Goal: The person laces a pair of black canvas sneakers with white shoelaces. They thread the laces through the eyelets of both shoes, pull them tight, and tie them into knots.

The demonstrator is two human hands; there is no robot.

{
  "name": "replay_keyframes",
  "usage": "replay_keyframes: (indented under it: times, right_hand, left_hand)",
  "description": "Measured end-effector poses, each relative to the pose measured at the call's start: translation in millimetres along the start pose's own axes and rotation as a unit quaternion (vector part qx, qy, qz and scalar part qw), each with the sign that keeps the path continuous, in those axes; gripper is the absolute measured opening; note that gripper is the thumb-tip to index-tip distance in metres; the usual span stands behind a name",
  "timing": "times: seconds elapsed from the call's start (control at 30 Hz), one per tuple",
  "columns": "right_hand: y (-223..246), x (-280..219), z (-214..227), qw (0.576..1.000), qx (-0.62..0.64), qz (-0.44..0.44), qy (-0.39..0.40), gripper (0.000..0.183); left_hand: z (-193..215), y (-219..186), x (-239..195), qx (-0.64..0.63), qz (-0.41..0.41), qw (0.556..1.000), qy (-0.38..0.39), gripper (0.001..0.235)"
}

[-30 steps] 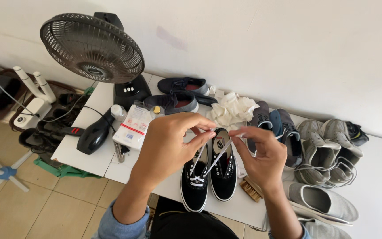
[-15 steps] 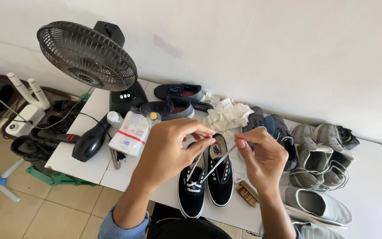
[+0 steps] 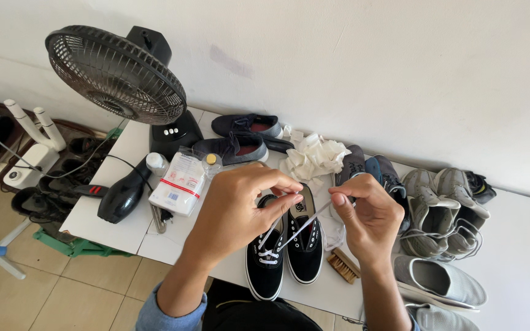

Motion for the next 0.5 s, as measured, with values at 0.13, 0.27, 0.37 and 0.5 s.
replay_keyframes:
  times: [0.13,0.27,0.37,0.5]
  right_hand:
    - [0,0,-2,0.999,0.019,-0.005,0.038,0.009]
    - [-38,-24,10,0.991,-0.001,-0.093,0.097,0.009]
    - [-84,-52,23,0.973,-0.112,-0.178,0.098,0.013]
    - [-159,-127,4,0.889,-0.196,-0.362,0.201,0.017]
  left_hand:
    - [3,0,0,-0.024,0.023,0.999,0.019,0.009]
    - [-15,27,-37,-0.227,0.069,0.96,0.147,0.009]
    - [-24,81,-82,-0.274,0.142,0.93,0.198,0.009]
    - [-65,221,-188,-0.199,0.35,0.895,0.194,0.017]
Point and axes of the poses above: each hand's wrist, its own x-axis towards the middle knuckle, its own z-axis out of the back of the hand, y = z × x, the point moved 10 cm from there along x, towards the middle knuckle, and after that the axes turned 5 degrees about -y, right-handed, at the moved point
